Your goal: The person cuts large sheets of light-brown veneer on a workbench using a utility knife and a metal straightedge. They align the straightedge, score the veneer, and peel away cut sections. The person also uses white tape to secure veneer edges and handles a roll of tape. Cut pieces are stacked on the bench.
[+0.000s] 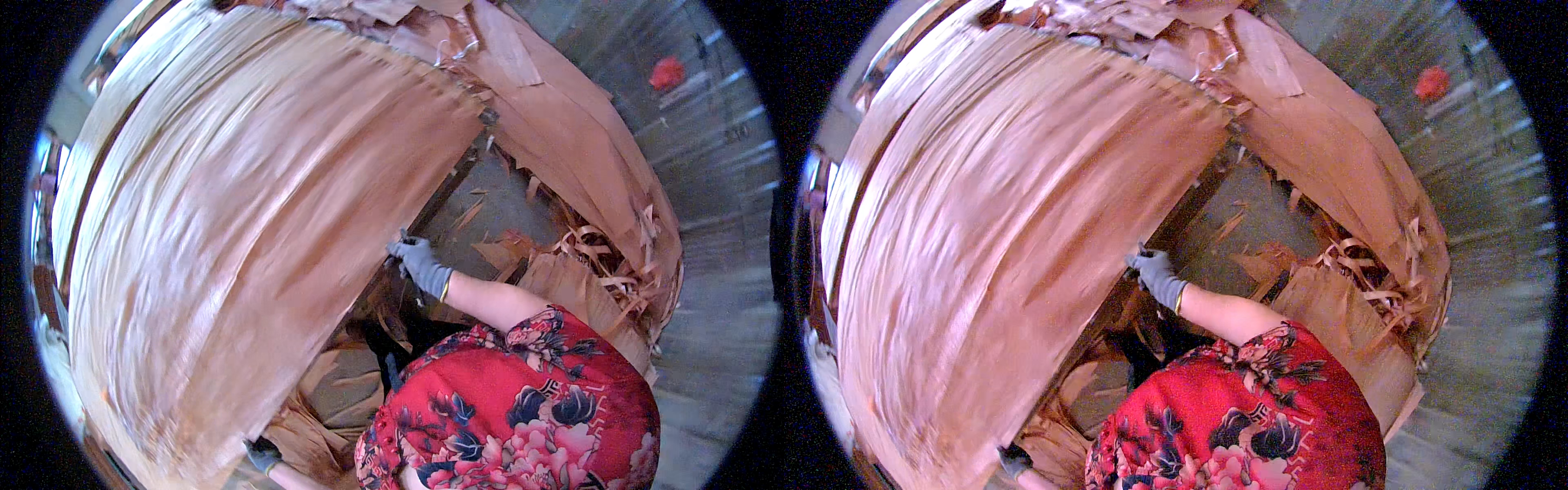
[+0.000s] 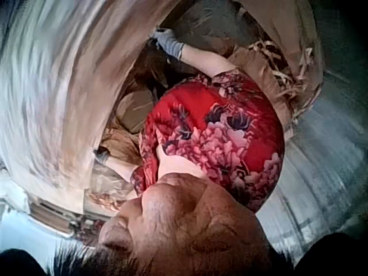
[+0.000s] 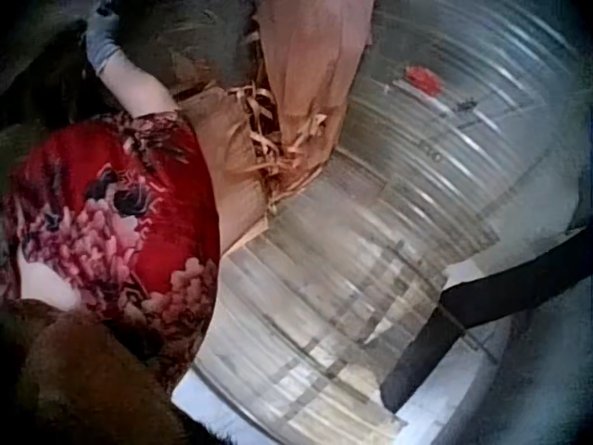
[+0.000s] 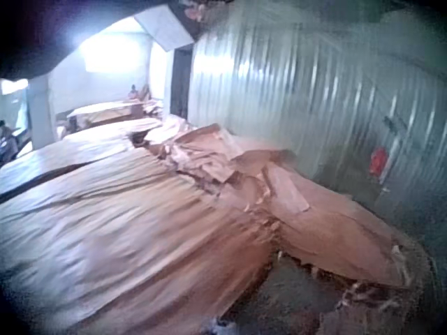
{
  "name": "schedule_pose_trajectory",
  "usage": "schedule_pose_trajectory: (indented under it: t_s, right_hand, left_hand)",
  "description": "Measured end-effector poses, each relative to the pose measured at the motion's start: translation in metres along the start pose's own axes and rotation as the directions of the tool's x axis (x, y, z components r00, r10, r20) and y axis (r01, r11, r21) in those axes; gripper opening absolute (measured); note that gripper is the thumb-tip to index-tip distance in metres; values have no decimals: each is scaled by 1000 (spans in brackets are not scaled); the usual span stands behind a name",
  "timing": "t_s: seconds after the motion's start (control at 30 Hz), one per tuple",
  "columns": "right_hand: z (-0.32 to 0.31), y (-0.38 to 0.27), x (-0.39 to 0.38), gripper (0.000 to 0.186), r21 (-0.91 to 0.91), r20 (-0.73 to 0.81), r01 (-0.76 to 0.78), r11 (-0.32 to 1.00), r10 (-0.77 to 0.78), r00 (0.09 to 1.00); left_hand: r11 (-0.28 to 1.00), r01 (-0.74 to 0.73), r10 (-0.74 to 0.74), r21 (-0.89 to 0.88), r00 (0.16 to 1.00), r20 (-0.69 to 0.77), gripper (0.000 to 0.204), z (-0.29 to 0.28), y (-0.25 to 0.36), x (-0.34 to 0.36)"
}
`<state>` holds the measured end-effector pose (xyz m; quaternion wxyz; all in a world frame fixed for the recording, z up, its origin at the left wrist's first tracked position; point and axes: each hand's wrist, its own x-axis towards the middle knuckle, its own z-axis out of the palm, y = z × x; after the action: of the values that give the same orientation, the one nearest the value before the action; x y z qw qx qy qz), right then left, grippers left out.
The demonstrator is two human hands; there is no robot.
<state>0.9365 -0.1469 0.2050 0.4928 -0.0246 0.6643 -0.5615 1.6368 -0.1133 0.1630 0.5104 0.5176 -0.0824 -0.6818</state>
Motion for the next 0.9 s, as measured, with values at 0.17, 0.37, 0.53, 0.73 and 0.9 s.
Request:
schedule_pose_trajectory:
  t_s: [0.17, 0.37, 0.53, 0.73, 0.9]
  right_hand:
    - [6, -1, -11, 16, 54, -2, -39, 998, 40, 999]
    - [2, -8, -18, 19, 143, -10, -1, 990, 2, 1000]
    - [12, -8, -19, 18, 200, -43, 24, 980, -16, 999]
    - [-8, -6, -1, 20, 195, -218, 39, 980, 5, 976]
    - [-1, -8, -1, 19, 216, -156, 53, 975, -19, 988]
  left_hand:
    - [818, 552, -348, -164, 701, 623, 43, -5, 13, 1]
    - [975, -26, -63, -220, 919, -389, 32, 20, 2, 8]
    - [924, 382, -367, -7, 893, 259, 33, 5, 20, 2]
    - [983, 125, -75, 131, 940, -334, 33, 50, -16, 2]
    - [991, 113, -109, -71, 992, 57, 42, -4, -16, 13]
